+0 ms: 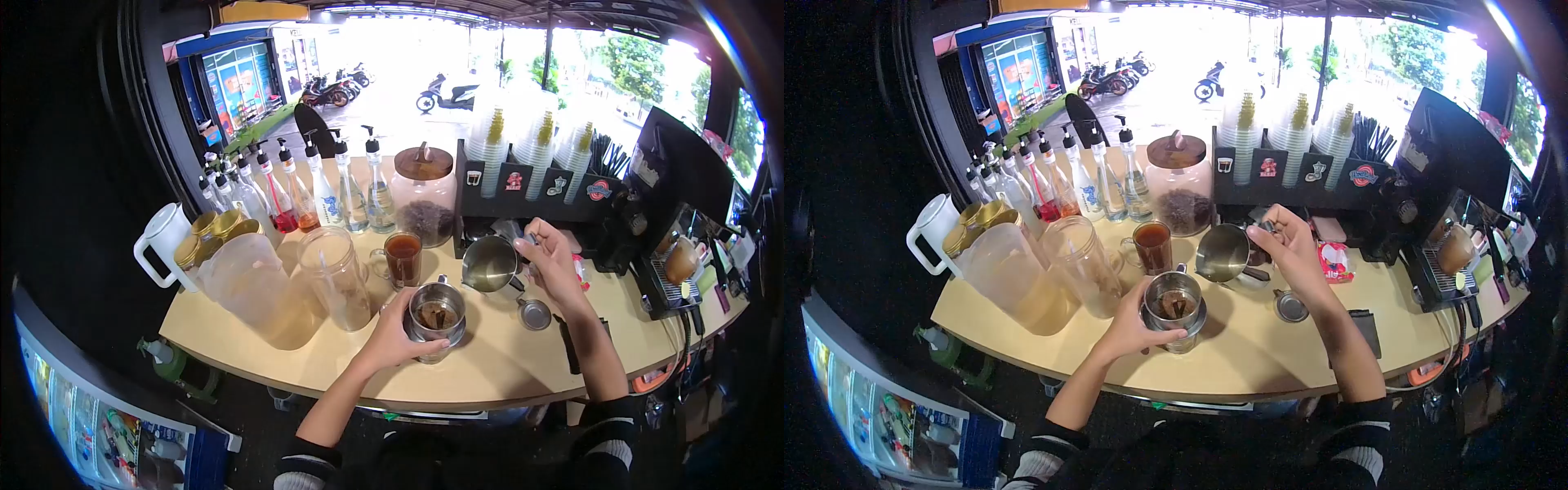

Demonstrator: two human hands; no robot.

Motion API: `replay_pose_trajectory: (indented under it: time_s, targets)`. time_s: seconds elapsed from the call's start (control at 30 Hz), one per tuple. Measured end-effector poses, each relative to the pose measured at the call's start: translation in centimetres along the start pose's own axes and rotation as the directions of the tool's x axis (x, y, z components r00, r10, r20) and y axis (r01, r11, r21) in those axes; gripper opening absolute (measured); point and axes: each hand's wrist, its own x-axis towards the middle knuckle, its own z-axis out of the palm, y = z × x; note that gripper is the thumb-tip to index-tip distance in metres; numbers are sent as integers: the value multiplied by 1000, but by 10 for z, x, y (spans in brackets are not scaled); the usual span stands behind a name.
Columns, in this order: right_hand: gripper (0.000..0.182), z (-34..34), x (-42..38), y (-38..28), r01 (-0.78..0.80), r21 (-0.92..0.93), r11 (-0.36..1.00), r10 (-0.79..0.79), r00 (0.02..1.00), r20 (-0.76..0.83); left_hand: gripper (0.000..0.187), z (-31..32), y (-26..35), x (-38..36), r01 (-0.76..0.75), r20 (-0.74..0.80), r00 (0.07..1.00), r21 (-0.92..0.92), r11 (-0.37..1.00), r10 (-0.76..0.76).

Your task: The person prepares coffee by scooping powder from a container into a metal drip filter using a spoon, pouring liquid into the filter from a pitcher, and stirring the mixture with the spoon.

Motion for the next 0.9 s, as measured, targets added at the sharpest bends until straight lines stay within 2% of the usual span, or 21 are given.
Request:
replay_pose_trajectory:
  time_s: [0.1, 0.17, 0.3, 0.4, 0.47, 0.6, 0.77, 0.9]
  targets:
    - [18, 12, 6, -10, -81, -47, 996, 81, 997, -2, 78, -1, 4, -1, 64, 18, 998, -45, 997, -63]
    - [22, 10, 12, 0, 1, -100, 995, 7, 997, 77, 80, -1, 0, 0, 6, 12, 1000, -17, 1000, -5]
    - [24, 23, 12, -9, 2, -83, 997, 7, 994, 107, 80, 1, -5, 1, -35, 5, 999, -26, 999, 35]
    - [23, 28, 12, -10, -7, -152, 988, 23, 994, 108, 79, 1, -4, 0, -26, -6, 1000, -44, 999, 26]
    - [24, 27, 13, -6, 66, -223, 973, -34, 989, 144, 78, 1, -3, 0, -56, -22, 998, -6, 998, 56]
    - [24, 32, 12, -10, 31, -203, 979, -2, 990, 141, 77, 0, -4, 0, -48, -5, 999, -11, 999, 48]
    - [22, 25, 18, -2, 105, -306, 946, -51, 983, 179, 77, 1, -2, 0, -50, -17, 999, -12, 999, 50]
    - [22, 31, 15, -11, 60, -245, 968, -23, 988, 152, 78, 1, -3, 0, -52, -8, 999, -11, 999, 52]
